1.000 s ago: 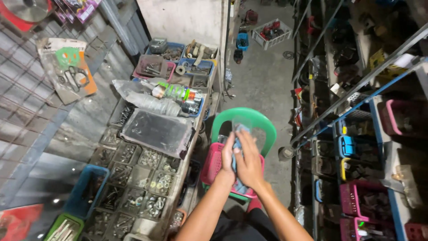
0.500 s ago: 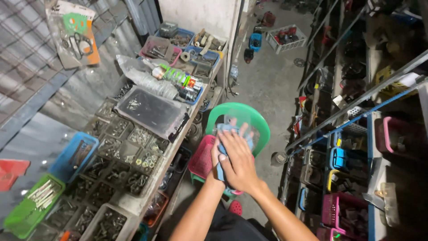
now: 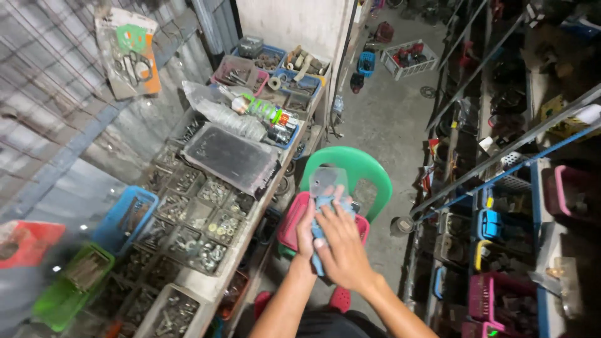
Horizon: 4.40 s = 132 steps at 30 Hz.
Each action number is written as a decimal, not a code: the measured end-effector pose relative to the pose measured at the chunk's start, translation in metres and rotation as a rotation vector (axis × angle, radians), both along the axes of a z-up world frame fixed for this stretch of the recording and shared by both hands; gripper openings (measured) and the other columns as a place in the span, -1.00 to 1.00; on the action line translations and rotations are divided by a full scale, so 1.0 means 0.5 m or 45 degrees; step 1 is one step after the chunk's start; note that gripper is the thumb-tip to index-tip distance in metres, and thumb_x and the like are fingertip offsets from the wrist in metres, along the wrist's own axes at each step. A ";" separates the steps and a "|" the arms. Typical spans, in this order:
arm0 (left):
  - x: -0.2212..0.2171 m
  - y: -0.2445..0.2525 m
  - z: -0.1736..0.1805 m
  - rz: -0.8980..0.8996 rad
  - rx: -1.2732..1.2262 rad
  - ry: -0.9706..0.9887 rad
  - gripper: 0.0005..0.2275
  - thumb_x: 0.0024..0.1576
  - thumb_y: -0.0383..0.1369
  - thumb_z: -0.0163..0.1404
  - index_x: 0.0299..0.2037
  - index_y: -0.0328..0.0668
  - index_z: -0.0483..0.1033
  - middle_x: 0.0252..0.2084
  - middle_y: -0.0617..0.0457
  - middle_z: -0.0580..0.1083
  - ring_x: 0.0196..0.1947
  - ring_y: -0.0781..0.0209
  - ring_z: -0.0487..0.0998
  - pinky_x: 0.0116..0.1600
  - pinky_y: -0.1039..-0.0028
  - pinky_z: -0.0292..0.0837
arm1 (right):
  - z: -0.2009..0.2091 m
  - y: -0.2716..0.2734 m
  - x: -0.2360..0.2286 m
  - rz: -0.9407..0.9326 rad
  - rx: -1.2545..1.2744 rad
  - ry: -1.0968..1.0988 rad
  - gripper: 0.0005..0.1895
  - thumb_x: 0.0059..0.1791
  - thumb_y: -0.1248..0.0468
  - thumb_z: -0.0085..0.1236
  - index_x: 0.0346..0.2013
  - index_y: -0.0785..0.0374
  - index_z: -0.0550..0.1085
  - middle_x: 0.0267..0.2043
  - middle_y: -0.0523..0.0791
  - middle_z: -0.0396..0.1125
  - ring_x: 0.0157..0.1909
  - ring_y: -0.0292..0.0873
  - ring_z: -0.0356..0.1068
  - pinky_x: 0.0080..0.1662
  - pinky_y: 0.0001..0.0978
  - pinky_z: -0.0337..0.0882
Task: The person wipes a clear plastic rectangular object with a blue cloth. They repeatedly rub the surface and edges of the plastic item while holding it over a pink basket placed on a green stool.
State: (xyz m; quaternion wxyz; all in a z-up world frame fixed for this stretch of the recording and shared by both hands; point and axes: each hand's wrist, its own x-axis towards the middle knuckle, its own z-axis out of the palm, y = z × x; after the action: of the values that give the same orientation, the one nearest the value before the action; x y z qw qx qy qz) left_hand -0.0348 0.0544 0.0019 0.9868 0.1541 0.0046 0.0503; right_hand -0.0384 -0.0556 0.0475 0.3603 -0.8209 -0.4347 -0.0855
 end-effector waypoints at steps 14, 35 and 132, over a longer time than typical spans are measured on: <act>-0.122 0.162 0.074 0.009 0.807 0.166 -0.64 0.30 -0.23 -0.09 0.22 -0.24 0.44 0.07 -0.16 0.53 0.01 0.12 0.59 0.10 0.39 0.48 | -0.021 0.128 -0.024 -0.813 0.750 0.430 -0.71 0.17 0.20 -0.09 0.13 0.16 0.47 0.05 0.00 0.43 0.16 -0.04 0.40 0.25 -0.13 0.29; -0.132 0.181 0.130 0.222 1.864 0.107 -0.76 0.31 -0.30 -0.23 -0.32 -0.23 0.41 -0.68 -0.16 0.51 -0.70 0.05 0.59 -0.59 0.40 0.45 | -0.015 0.119 -0.024 -0.717 0.762 0.439 -0.74 0.23 0.24 -0.17 -0.22 0.34 0.41 -0.29 0.03 0.30 -0.13 -0.20 0.19 0.03 -0.12 0.25; -0.012 0.038 0.149 0.440 0.476 0.499 -0.63 0.21 -0.30 0.05 0.20 -0.20 0.37 0.15 -0.33 0.49 0.12 -0.41 0.49 -0.01 -0.19 0.50 | 0.021 -0.085 0.022 -0.450 0.374 0.212 -0.53 0.08 0.26 0.10 0.22 0.44 0.30 0.08 0.17 0.23 0.16 0.27 0.29 0.26 0.08 0.23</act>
State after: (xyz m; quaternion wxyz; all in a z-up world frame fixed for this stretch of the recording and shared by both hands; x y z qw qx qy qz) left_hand -0.0407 0.0735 0.0766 0.8985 0.3364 0.2113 0.1866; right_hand -0.0274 -0.0981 0.0581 0.4898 -0.8273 -0.2359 -0.1417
